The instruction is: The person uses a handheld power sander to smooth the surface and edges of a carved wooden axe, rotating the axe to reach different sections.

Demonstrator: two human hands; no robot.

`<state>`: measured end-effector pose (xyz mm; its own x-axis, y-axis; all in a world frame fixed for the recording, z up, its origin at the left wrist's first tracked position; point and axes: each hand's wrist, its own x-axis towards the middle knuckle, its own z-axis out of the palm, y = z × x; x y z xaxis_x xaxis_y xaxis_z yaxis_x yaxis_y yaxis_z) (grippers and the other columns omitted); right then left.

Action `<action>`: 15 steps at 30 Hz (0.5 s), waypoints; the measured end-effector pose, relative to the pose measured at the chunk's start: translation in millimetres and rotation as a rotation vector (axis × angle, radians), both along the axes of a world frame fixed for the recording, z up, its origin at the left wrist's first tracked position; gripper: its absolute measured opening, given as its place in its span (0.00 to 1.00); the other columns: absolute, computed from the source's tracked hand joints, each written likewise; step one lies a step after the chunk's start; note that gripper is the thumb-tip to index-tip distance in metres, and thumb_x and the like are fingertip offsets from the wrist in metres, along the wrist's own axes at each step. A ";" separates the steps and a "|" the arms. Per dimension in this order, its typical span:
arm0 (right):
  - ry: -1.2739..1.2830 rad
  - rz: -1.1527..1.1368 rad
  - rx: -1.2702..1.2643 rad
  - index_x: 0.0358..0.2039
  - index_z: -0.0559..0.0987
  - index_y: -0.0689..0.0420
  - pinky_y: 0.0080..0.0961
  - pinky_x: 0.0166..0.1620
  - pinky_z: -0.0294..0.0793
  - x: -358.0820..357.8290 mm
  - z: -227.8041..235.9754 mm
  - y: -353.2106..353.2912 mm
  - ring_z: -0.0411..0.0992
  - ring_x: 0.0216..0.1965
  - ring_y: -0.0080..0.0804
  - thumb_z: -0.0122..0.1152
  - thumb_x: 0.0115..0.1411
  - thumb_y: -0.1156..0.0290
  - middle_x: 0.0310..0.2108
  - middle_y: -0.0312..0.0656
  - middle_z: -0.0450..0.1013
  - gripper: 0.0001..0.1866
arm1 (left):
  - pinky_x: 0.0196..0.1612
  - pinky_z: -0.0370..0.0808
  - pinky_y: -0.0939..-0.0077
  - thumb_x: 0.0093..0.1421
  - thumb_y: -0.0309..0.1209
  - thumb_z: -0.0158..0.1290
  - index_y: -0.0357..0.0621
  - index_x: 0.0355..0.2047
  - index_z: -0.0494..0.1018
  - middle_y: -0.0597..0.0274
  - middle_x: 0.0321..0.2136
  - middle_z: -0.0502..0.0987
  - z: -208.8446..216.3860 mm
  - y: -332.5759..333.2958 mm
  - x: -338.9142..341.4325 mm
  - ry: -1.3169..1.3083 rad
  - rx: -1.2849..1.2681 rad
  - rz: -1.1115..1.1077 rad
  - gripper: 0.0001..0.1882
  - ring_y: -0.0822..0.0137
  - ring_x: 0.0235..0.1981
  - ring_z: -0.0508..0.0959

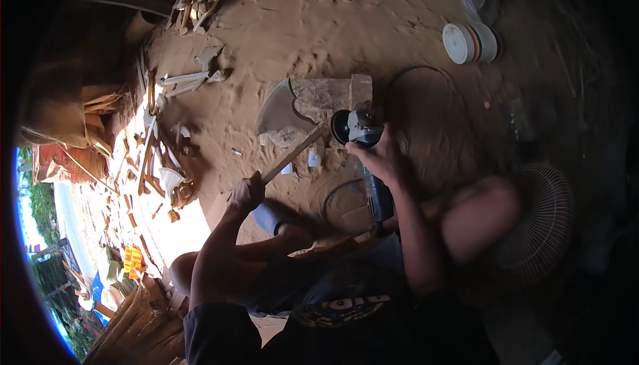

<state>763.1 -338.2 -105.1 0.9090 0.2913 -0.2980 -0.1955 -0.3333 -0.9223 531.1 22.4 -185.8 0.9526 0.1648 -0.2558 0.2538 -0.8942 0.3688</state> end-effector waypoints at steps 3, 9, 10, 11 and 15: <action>-0.072 0.040 -0.064 0.61 0.67 0.71 0.44 0.56 0.77 -4.5 -3.3 11.6 0.78 0.52 0.55 0.78 0.47 0.59 0.51 0.63 0.76 0.46 | 0.26 0.74 0.43 0.63 0.30 0.51 0.40 0.37 0.74 0.36 0.19 0.76 -3.5 5.0 3.2 0.016 -0.062 0.037 0.08 0.34 0.24 0.80; -0.218 0.089 -0.153 0.61 0.65 0.74 0.44 0.58 0.76 -2.8 -20.6 25.5 0.77 0.55 0.58 0.77 0.48 0.57 0.52 0.66 0.75 0.48 | 0.29 0.76 0.43 0.62 0.31 0.50 0.38 0.38 0.76 0.35 0.22 0.78 -21.2 1.9 3.5 0.087 -0.139 0.153 0.10 0.34 0.27 0.81; -0.161 0.092 -0.113 0.62 0.65 0.75 0.43 0.58 0.76 -1.4 -18.1 28.8 0.77 0.55 0.58 0.77 0.49 0.56 0.53 0.66 0.75 0.49 | 0.30 0.76 0.43 0.62 0.31 0.50 0.38 0.38 0.77 0.35 0.23 0.78 -24.5 3.7 1.6 0.054 -0.119 0.158 0.10 0.34 0.28 0.82; -0.161 0.101 -0.116 0.62 0.65 0.75 0.43 0.58 0.76 -0.7 -15.1 30.8 0.77 0.55 0.58 0.77 0.49 0.56 0.53 0.66 0.75 0.49 | 0.30 0.76 0.43 0.62 0.31 0.50 0.38 0.38 0.77 0.35 0.23 0.78 -24.3 2.3 2.3 0.053 -0.123 0.166 0.10 0.34 0.28 0.82; -0.114 0.098 -0.099 0.61 0.66 0.75 0.44 0.58 0.75 -0.3 -6.2 40.9 0.76 0.55 0.59 0.77 0.49 0.57 0.53 0.67 0.74 0.47 | 0.34 0.77 0.43 0.60 0.29 0.51 0.39 0.37 0.77 0.33 0.25 0.79 -27.4 -0.3 8.2 0.135 -0.164 0.213 0.09 0.33 0.31 0.82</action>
